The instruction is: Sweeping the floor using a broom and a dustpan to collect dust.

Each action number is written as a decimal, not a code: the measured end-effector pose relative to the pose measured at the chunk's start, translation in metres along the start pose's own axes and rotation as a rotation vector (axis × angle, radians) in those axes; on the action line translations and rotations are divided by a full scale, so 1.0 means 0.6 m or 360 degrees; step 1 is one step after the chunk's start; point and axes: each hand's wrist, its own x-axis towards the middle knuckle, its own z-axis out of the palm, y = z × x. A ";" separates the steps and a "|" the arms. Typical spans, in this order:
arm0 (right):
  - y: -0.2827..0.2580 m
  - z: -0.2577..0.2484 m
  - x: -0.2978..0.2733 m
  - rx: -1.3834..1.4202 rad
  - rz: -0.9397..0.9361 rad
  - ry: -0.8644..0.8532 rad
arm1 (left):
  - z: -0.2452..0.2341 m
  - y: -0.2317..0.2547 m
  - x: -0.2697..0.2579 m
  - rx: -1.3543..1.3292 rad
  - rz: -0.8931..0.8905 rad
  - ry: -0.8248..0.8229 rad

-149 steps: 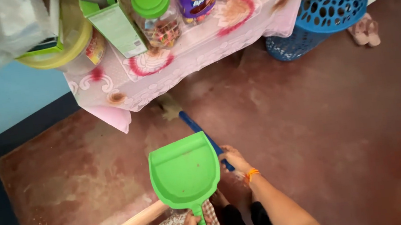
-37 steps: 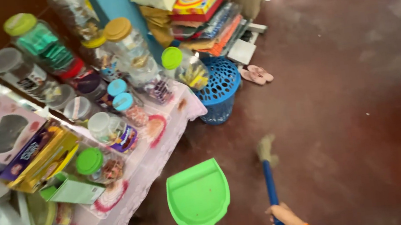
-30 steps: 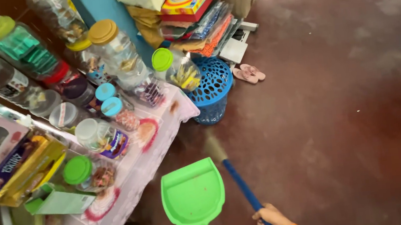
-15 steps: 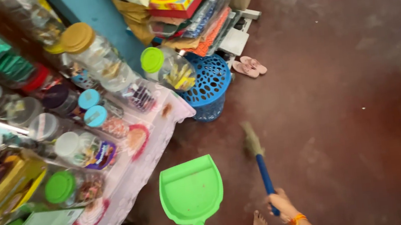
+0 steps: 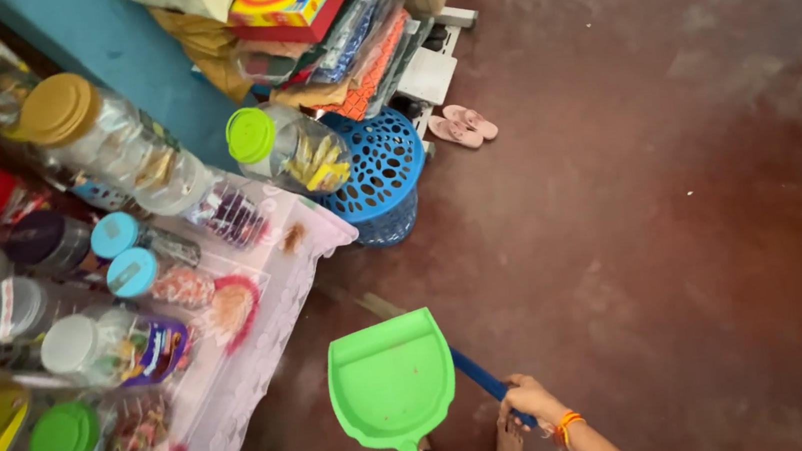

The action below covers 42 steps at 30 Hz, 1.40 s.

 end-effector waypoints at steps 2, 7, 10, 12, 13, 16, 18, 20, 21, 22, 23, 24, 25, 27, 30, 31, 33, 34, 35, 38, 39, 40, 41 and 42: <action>0.000 0.018 -0.003 -0.0036 -0.0038 0.0015 | 0.005 0.008 -0.005 0.0108 0.0277 -0.0069; -0.079 0.059 -0.042 -0.0067 -0.0201 0.0011 | 0.006 0.057 0.014 0.0010 -0.0091 -0.0013; -0.154 0.077 0.001 -0.0129 -0.0407 -0.0083 | -0.035 -0.010 0.090 0.0160 0.0390 -0.0042; -0.195 0.098 0.057 -0.0433 -0.0520 -0.0034 | -0.039 0.017 0.092 -0.0027 0.0081 -0.0074; -0.226 0.113 0.078 -0.0434 -0.0511 -0.0047 | -0.046 0.026 0.100 -0.0023 0.0076 -0.0059; -0.301 0.163 0.134 -0.0547 -0.0737 -0.0109 | -0.067 0.042 0.119 0.0046 0.0002 -0.0134; -0.341 0.197 0.161 -0.0601 -0.0686 -0.0092 | -0.075 0.049 0.140 -0.0156 -0.0221 -0.0031; -0.358 0.215 0.162 -0.0598 -0.0526 -0.0046 | -0.083 0.061 0.153 -0.0125 -0.0228 -0.0004; -0.364 0.219 0.159 -0.0605 -0.0375 0.0007 | -0.084 0.064 0.155 -0.0107 -0.0229 0.0015; -0.328 0.209 0.183 -0.0597 -0.0354 0.0017 | -0.083 0.071 0.154 -0.0098 -0.0251 0.0008; -0.294 0.198 0.204 -0.0381 -0.0333 -0.0004 | -0.079 0.079 0.155 -0.0071 -0.0227 -0.0006; -0.260 0.187 0.221 -0.0165 -0.0314 -0.0022 | -0.074 0.088 0.152 -0.0045 -0.0203 -0.0020; -0.228 0.157 0.218 -0.0158 -0.0323 -0.0006 | -0.078 0.074 0.169 -0.0044 -0.0200 -0.0039; -0.159 0.104 0.207 -0.0302 -0.0357 0.0154 | -0.091 0.049 0.195 0.0008 -0.0297 -0.0169; -0.078 0.020 0.102 0.0256 -0.0159 0.0240 | -0.064 0.064 0.181 0.0080 -0.0306 -0.0144; -0.067 -0.005 0.090 0.0269 -0.0176 0.0257 | -0.068 0.027 0.203 0.0085 -0.0297 -0.0170; -0.038 -0.053 0.060 0.0255 0.0154 0.0531 | -0.075 -0.047 0.243 0.0152 0.0952 -0.0446; -0.034 -0.072 0.065 0.0278 0.0145 0.0548 | -0.069 -0.032 0.247 0.0154 0.0957 -0.0475; -0.023 -0.089 0.066 0.0320 0.0075 0.0559 | -0.065 -0.018 0.248 0.0182 0.0364 -0.0489; -0.079 -0.060 0.010 0.0244 -0.0028 0.0642 | -0.033 0.024 0.238 0.0268 -0.0187 -0.0548; -0.114 -0.035 -0.017 0.0089 -0.0050 0.0677 | -0.023 0.038 0.229 0.0296 -0.0142 -0.0556; -0.111 -0.016 -0.029 0.0110 -0.0051 0.0695 | -0.011 0.047 0.222 0.0309 -0.0142 -0.0580; -0.112 0.005 -0.039 0.0120 -0.0075 0.0665 | 0.000 0.059 0.217 0.0287 -0.0200 -0.0524; -0.113 0.028 -0.048 0.0130 -0.0100 0.0635 | 0.009 0.070 0.213 0.0266 -0.0257 -0.0468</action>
